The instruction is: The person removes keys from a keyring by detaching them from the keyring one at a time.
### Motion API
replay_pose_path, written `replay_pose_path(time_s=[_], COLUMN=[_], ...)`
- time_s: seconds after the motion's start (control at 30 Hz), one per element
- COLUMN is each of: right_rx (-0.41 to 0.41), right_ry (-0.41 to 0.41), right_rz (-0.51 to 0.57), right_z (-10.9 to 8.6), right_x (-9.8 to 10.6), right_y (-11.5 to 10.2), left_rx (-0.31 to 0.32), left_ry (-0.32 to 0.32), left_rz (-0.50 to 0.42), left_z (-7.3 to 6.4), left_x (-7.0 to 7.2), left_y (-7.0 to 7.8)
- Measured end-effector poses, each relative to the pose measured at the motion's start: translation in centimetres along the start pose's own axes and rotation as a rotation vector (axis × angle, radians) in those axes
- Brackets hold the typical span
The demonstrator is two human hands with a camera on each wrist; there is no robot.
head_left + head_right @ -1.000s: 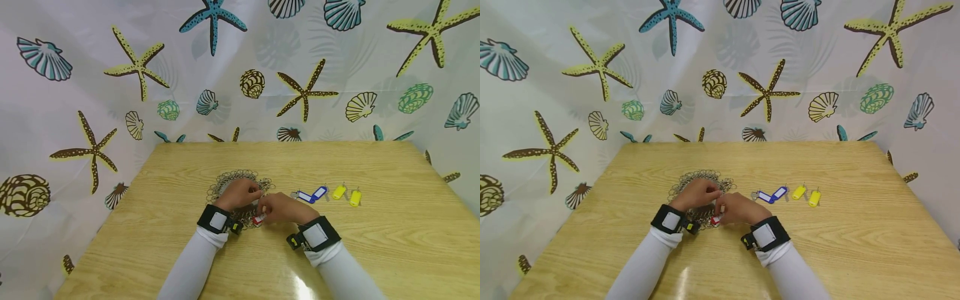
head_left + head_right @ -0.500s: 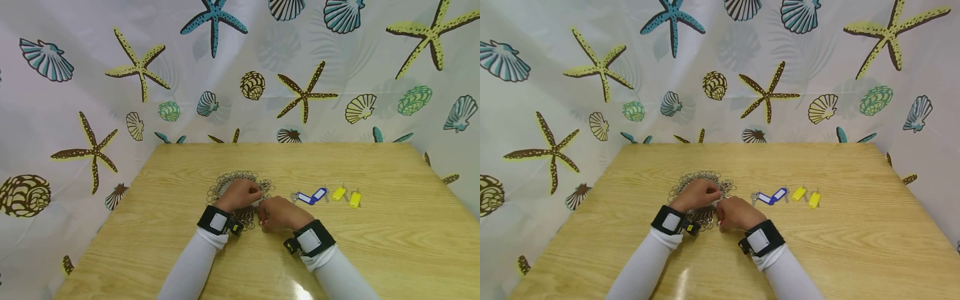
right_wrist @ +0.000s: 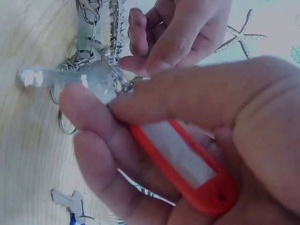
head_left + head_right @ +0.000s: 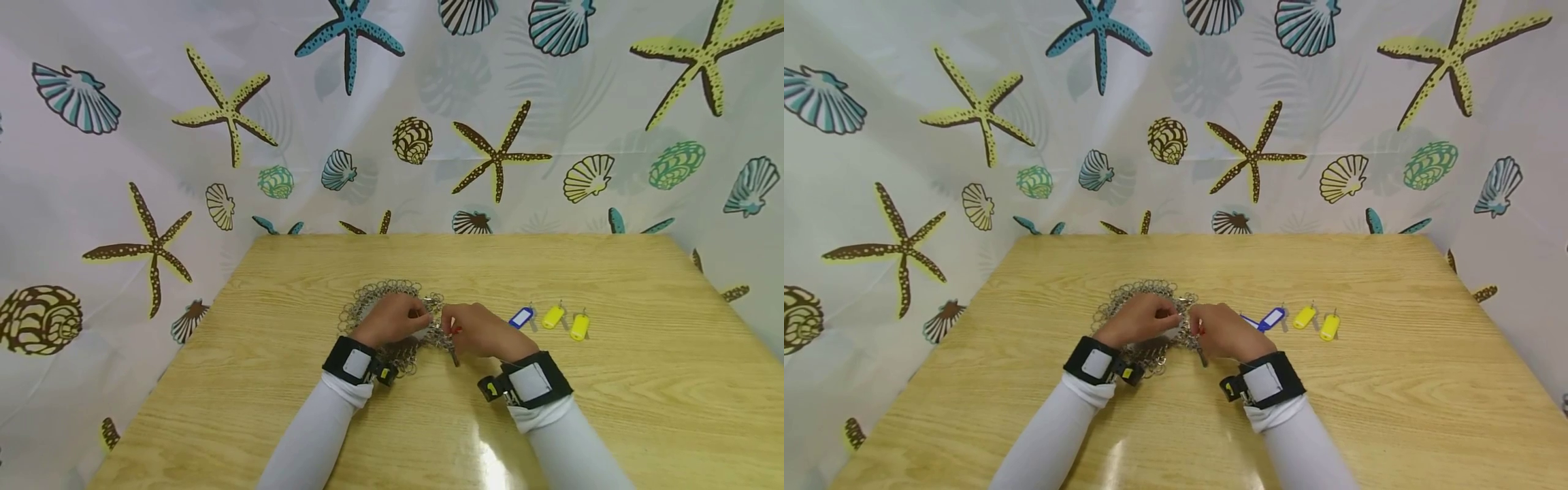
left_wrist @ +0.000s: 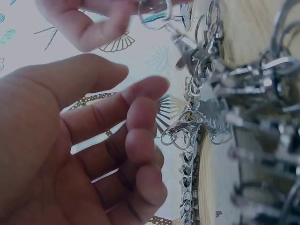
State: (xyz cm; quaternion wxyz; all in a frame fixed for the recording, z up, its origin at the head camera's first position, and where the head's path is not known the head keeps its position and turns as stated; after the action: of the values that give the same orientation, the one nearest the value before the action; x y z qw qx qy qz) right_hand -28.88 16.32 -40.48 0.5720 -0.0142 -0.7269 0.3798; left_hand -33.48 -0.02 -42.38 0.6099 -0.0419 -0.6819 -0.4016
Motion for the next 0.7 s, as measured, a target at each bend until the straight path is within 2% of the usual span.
replay_pose_path(time_s=[0.17, 0.33, 0.47, 0.63, 0.7], right_rx=[-0.031, -0.026, -0.027, -0.038, -0.031], right_ry=[0.03, 0.137, 0.202, 0.225, 0.233], right_rz=[-0.023, 0.015, 0.151, 0.395, 0.45], right_z=[0.2, 0.6, 0.8, 0.9, 0.9], right_x=[0.0, 0.1, 0.1, -0.2, -0.2], right_y=[0.6, 1.3, 1.6, 1.7, 1.7], left_rx=[-0.044, -0.086, -0.086, -0.085, -0.084], left_ry=[-0.059, -0.121, -0.116, -0.083, -0.071], left_rz=[-0.038, -0.071, -0.067, -0.056, -0.045], left_z=[0.1, 0.2, 0.4, 0.4, 0.4], left_x=[-0.4, -0.7, -0.9, -1.0, -1.0], left_y=[0.2, 0.7, 0.8, 1.0, 1.1])
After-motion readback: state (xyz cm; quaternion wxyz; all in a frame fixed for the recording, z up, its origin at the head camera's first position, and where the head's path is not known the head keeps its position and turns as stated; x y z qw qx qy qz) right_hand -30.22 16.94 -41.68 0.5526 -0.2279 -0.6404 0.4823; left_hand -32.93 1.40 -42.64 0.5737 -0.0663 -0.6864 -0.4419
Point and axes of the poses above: each hand's wrist, its own z-axis towards the middle knuckle, its own x-axis out of the back of the hand, y = z × x, the point moved 3 cm from there along z, towards the middle knuckle, and after that the axes turned 2 degrees about x, right-handed, at the moved point
